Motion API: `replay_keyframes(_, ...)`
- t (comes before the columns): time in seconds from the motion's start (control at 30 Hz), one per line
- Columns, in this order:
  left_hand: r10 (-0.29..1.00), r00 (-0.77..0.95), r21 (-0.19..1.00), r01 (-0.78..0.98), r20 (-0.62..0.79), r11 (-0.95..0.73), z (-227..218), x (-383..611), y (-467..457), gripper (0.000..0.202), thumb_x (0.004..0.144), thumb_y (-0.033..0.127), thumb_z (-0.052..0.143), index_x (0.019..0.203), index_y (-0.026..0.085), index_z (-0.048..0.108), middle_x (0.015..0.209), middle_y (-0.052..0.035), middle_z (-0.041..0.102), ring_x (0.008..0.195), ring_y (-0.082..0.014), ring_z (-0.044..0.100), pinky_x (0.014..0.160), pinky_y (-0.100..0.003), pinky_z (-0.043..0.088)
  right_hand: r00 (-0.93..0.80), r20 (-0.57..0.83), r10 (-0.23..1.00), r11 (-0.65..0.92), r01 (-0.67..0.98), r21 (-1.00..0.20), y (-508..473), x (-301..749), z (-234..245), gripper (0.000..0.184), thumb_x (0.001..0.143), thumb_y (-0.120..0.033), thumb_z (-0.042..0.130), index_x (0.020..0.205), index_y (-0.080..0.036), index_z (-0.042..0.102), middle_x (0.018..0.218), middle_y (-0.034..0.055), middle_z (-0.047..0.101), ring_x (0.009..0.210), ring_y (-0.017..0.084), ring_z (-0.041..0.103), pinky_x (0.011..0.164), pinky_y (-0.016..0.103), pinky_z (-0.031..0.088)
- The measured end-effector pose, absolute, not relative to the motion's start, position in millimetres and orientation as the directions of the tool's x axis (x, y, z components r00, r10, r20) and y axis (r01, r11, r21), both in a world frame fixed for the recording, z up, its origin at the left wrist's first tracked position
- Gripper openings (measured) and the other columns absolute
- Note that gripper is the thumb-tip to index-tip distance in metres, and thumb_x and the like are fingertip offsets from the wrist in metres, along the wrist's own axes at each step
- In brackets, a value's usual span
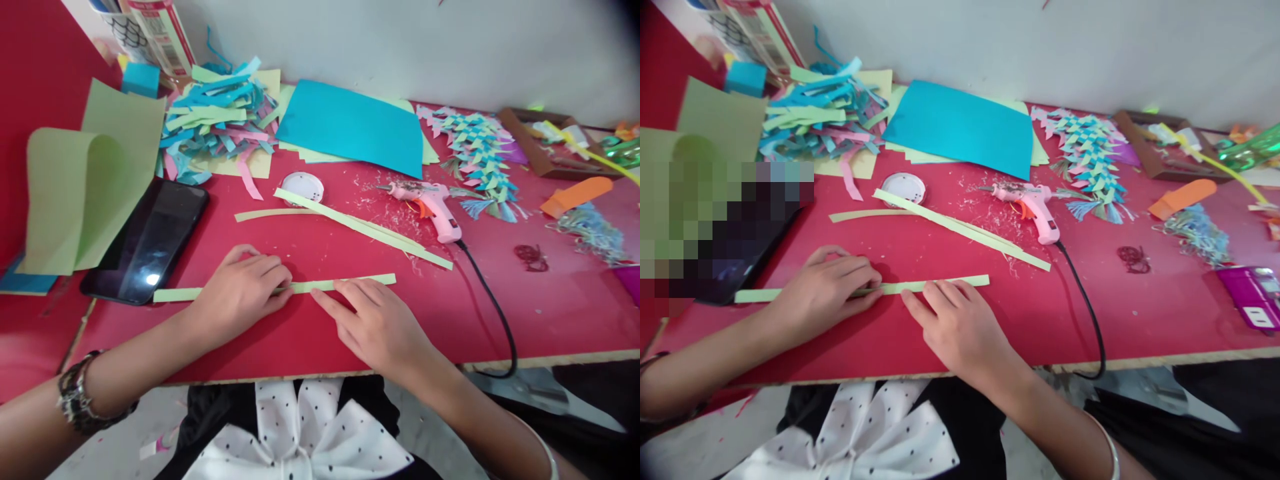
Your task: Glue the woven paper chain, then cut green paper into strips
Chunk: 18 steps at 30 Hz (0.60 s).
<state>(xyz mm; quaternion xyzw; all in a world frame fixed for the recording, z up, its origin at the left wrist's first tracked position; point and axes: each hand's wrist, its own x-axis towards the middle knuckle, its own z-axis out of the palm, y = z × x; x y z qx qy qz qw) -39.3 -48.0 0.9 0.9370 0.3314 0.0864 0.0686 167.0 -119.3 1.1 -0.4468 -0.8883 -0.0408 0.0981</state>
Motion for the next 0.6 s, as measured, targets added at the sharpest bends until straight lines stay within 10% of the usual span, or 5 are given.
replay_keyframes(0.6, 0.705, 0.704, -0.021, 0.709, 0.09, -0.705, -12.6, -114.4, -45.6, 0.032, 0.093, 0.034, 0.021, 0.085, 0.02, 0.048, 0.08, -0.0024, 0.061, 0.068, -0.0171, 0.056, 0.075, -0.037, 0.035, -0.589, 0.215, 0.779, 0.608, 0.793, -0.029, -119.3, 164.1, 4.3, 0.035, 0.078, -0.01, 0.045, 0.11, -0.013, 0.059, 0.092, 0.0079, 0.061, 0.084, 0.019, 0.051, 0.082, 0.036, 0.043)
